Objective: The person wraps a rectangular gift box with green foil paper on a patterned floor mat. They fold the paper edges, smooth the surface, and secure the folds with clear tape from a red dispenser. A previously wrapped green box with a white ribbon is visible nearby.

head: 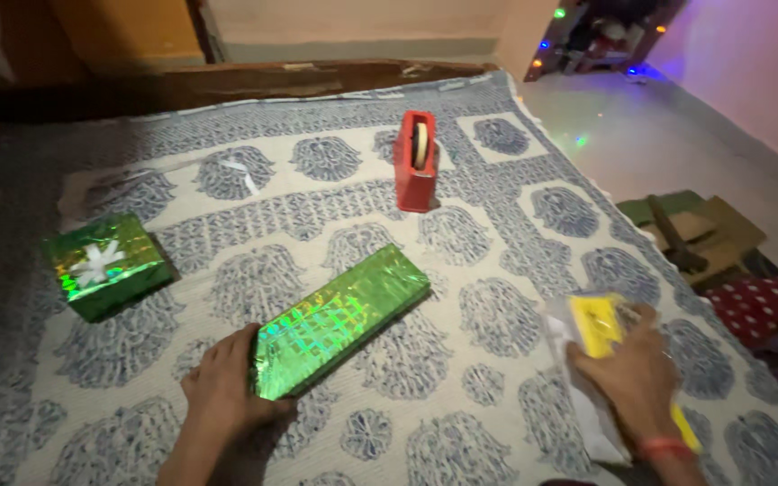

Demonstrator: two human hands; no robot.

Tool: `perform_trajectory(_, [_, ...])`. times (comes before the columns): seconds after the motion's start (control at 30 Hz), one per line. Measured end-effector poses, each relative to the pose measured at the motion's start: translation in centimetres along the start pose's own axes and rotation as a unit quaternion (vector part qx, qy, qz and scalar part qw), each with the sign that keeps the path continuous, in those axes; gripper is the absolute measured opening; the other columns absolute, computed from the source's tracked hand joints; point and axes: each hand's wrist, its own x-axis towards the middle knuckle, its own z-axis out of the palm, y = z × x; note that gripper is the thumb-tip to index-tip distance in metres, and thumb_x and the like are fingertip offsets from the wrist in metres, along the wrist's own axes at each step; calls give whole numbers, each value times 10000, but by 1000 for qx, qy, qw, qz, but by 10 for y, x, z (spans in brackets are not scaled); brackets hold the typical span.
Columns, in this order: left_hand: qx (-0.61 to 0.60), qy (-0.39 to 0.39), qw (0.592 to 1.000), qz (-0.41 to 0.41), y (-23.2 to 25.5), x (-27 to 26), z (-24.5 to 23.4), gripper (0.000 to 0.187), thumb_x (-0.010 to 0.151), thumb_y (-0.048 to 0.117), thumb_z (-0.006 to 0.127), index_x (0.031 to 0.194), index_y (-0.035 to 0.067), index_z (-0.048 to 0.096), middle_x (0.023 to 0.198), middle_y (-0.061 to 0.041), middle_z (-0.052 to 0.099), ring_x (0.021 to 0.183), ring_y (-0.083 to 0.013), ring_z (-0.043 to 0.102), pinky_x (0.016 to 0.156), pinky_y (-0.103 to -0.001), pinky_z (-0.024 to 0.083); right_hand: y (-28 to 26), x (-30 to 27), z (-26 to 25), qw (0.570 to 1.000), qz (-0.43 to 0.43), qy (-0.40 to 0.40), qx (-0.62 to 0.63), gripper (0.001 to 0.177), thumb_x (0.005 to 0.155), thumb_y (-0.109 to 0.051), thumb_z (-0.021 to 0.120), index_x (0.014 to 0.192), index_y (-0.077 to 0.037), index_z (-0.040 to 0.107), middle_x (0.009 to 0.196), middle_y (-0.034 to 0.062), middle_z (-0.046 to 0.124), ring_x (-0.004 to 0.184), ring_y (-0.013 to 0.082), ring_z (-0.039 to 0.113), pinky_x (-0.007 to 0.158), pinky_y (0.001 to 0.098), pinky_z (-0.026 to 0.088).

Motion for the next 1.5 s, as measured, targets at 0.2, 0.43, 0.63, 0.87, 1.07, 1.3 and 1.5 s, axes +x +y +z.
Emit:
perform_trajectory(0.2, [56,-84,993,-58,1,-8,-39,1241,390,340,982,1490,330,410,1443,64,501,1422,-161,400,1161,-569,252,-133,23,54,977,-158,9,145,1055,547,-530,943,1335,-39,442,1244,244,579,1161,425,579,909,563,466])
perform_trajectory(0.43, [32,-26,995,-94,-10,-16,-58,1128,379,215,931,1403,339,473,1404,60,547,1420,-184,422,1142,-539,293,-111,36,85,942,-292,66,154,247,851,-222,676,1072,-119,708,1246,132,609,1238,362,494,1073,501,363])
perform_trajectory(0.63, [26,-74,990,-118,-13,-7,-60,1235,322,226,980,1427,385,452,1443,74,496,1429,-205,387,1128,-515,326,-96,54,96,980,-147,-75,115,300,1054,-241,469,940,-195,743,1262,113,570,1295,335,428,1114,592,310])
perform_trajectory(0.87, [20,-68,992,-108,-17,-8,-57,1289,293,219,1002,1446,389,452,1456,77,471,1438,-224,358,1127,-523,324,-106,53,80,966,-232,-109,-44,352,846,-309,591,1179,-216,657,1398,142,475,1306,434,338,1011,695,295])
perform_trajectory(1.07, [28,-87,988,-124,-16,-5,-56,1308,304,227,1026,1458,408,437,1476,88,441,1451,-221,335,1126,-524,328,-101,50,85,975,-192,-110,23,372,898,-477,589,1172,-241,680,1357,163,510,1309,433,410,1033,688,338])
perform_trajectory(1.3, [23,-93,986,-135,-4,-8,-67,1223,379,184,989,1452,407,447,1464,92,455,1444,-221,355,1149,-515,325,-92,82,93,967,-82,-211,117,528,745,-508,817,1081,-114,714,1076,156,788,817,324,808,869,434,598])
perform_trajectory(1.5, [10,-112,982,-150,0,-5,-73,1255,376,186,1017,1459,413,426,1502,69,403,1465,-240,306,1123,-521,343,-95,61,86,921,-8,-109,373,607,699,-281,953,1124,9,633,1059,110,668,752,247,729,605,459,561])
